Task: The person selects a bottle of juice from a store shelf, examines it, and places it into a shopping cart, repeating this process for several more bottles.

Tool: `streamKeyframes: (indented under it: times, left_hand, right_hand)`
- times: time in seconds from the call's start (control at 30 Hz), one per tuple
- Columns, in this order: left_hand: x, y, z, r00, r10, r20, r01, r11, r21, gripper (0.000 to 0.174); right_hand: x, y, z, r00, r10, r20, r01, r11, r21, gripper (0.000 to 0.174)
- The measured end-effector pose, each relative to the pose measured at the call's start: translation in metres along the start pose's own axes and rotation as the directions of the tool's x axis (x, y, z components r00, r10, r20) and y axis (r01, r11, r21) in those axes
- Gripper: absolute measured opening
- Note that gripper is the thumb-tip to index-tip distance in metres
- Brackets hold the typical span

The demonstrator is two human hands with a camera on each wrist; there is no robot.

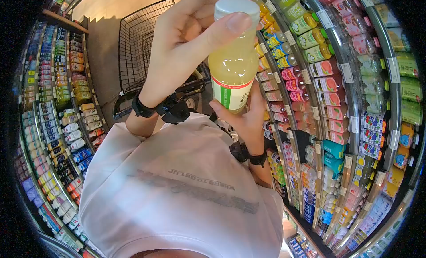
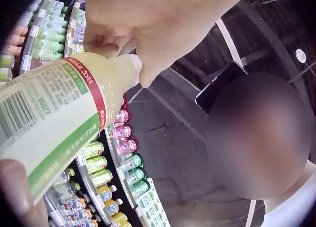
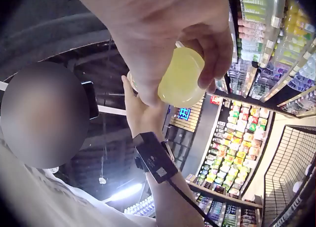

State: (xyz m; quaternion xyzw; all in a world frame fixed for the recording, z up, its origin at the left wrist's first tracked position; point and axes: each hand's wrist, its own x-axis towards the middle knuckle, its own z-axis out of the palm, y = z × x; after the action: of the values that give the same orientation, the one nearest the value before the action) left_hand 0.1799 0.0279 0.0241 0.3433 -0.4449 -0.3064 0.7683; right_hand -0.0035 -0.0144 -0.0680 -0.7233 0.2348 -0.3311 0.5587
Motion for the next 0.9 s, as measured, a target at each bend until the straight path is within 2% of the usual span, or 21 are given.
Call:
streamKeyframes:
  times: [0.07, 0.17, 0.23, 0.27, 0.3, 0.33, 0.43, 0.47, 0.53, 0.6, 0.67, 0.8, 0.87, 0.9]
  left_hand:
    - [0.001, -0.004, -0.007, 0.997, 0.073, 0.033, -0.076, 0.991, 0.106, 0.044]
    - [-0.003, 0.000, -0.026, 0.982, 0.130, 0.135, -0.171, 0.920, 0.353, 0.049]
    - [-0.003, 0.008, -0.041, 0.970, 0.095, 0.226, -0.205, 0.817, 0.539, 0.053]
    - [-0.002, -0.005, -0.048, 0.941, 0.292, 0.168, -0.333, 0.723, 0.605, 0.048]
    - [-0.002, -0.007, -0.057, 0.957, 0.269, 0.110, -0.276, 0.717, 0.640, 0.048]
    - [-0.003, -0.006, -0.066, 0.967, 0.249, 0.055, -0.221, 0.708, 0.670, 0.048]
    - [0.001, -0.010, -0.099, 0.970, 0.219, -0.106, -0.061, 0.639, 0.767, 0.043]
    - [0.004, -0.021, -0.115, 0.961, 0.215, -0.173, -0.004, 0.637, 0.771, 0.042]
    - [0.006, -0.053, -0.167, 0.961, 0.270, -0.065, -0.038, 0.359, 0.933, 0.043]
    - [0.004, -0.084, -0.205, 0.970, 0.228, -0.085, 0.043, 0.181, 0.983, 0.041]
    - [0.000, -0.114, -0.237, 0.972, 0.115, -0.207, 0.191, 0.132, 0.973, 0.039]
    - [-0.018, -0.193, -0.314, 0.945, 0.133, -0.298, 0.296, 0.040, 0.954, 0.033]
    - [-0.027, -0.203, -0.320, 0.932, -0.057, -0.358, 0.361, 0.064, 0.930, 0.027]
    - [-0.032, -0.220, -0.333, 0.913, -0.095, -0.397, 0.405, 0.098, 0.909, 0.023]
  right_hand:
    - [0.003, 0.000, 0.002, 1.000, 0.016, 0.019, -0.016, 1.000, 0.022, 0.074]
    - [0.006, 0.018, -0.005, 0.990, 0.105, 0.092, -0.092, 0.986, -0.136, 0.073]
    - [0.014, 0.031, -0.002, 0.990, 0.029, 0.138, -0.024, 0.999, -0.034, 0.071]
    - [0.019, 0.039, -0.001, 0.992, 0.002, 0.129, -0.001, 1.000, -0.008, 0.071]
    - [0.023, 0.045, 0.001, 0.993, -0.027, 0.113, 0.025, 1.000, 0.018, 0.071]
    - [0.025, 0.043, 0.003, 0.995, -0.022, 0.093, 0.024, 0.999, -0.030, 0.063]
    - [0.031, 0.051, -0.014, 0.991, 0.123, 0.055, -0.123, 0.992, -0.012, 0.051]
    - [0.031, 0.048, -0.016, 0.992, 0.120, 0.032, -0.118, 0.991, -0.058, 0.041]
    - [0.027, 0.056, -0.022, 0.985, 0.173, -0.006, -0.173, 0.984, -0.036, 0.037]
    - [0.020, 0.062, -0.025, 0.976, 0.216, -0.032, -0.217, 0.976, -0.015, 0.034]
    - [0.012, 0.066, -0.024, 0.967, 0.251, -0.054, -0.251, 0.968, 0.006, 0.033]
    - [-0.004, 0.082, -0.027, 0.956, 0.284, -0.071, -0.285, 0.959, -0.004, 0.032]
    - [-0.008, 0.082, -0.026, 0.941, 0.325, -0.091, -0.326, 0.945, 0.001, 0.032]
    - [-0.011, 0.082, -0.025, 0.932, 0.349, -0.102, -0.351, 0.937, 0.002, 0.032]
